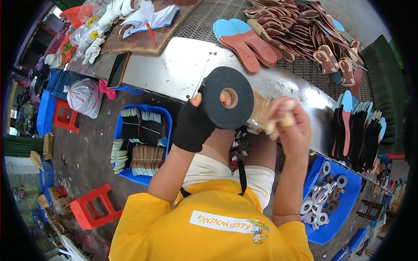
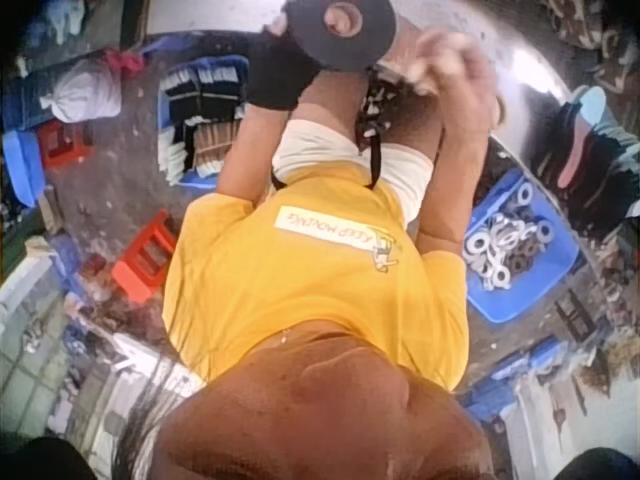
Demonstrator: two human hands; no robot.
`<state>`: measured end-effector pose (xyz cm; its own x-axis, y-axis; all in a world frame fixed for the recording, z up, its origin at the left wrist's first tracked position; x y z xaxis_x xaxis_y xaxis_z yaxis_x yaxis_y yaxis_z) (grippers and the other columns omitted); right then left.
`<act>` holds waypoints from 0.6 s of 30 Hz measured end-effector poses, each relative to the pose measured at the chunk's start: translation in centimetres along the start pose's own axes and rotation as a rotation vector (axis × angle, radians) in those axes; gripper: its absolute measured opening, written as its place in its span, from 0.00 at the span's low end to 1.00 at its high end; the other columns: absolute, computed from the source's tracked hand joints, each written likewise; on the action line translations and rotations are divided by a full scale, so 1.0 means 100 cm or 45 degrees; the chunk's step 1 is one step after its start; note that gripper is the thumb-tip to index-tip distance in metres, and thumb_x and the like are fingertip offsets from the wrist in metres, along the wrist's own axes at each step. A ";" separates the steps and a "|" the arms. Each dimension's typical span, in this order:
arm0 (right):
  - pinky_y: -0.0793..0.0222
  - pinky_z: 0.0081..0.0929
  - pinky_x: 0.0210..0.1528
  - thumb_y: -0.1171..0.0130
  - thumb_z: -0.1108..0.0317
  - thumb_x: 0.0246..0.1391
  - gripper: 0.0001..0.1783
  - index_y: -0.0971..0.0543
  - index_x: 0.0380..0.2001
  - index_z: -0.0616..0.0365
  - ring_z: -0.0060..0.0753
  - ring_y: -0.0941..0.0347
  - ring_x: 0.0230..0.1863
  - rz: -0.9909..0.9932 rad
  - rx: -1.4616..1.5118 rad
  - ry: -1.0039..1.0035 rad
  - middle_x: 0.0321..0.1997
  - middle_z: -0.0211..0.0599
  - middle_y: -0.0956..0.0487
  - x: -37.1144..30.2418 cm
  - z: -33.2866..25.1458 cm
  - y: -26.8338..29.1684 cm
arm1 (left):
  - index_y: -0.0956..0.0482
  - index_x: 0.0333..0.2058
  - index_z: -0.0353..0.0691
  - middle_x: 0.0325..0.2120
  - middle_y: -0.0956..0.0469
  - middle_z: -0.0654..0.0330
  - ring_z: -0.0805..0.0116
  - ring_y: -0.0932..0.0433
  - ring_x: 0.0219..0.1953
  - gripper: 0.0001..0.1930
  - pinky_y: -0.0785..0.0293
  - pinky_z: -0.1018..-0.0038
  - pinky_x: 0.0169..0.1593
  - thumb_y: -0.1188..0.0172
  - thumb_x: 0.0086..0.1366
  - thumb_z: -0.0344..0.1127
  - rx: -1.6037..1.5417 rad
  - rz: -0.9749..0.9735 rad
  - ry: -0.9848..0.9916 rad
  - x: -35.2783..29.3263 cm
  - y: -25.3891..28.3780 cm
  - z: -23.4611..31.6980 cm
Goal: Applying adhesive tape and trimming insoles for shoe manufacturing.
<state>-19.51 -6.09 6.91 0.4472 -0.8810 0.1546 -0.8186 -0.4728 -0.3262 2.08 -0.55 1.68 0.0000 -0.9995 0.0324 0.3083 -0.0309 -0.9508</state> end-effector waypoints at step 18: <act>0.36 0.20 0.30 0.36 0.68 0.52 0.14 0.20 0.41 0.62 0.20 0.31 0.26 0.833 -2.007 -0.195 0.26 0.29 0.22 -0.184 -0.076 0.204 | 0.35 0.58 0.25 0.43 0.23 0.49 0.60 0.25 0.48 0.45 0.34 0.70 0.55 0.28 0.46 0.48 0.725 -0.443 0.272 -0.004 0.012 0.036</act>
<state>-47.16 0.37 4.47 -0.1303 -0.9554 0.2651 -0.3601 0.2948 0.8851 5.90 -0.20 1.63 -0.3583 -0.9142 0.1892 0.7068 -0.3980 -0.5848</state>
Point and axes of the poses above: each hand's wrist, its own x-axis towards the middle knuckle, its own y-axis out of the back of the hand, z = x × y, the point moved 1 cm from there along x, towards the middle knuckle
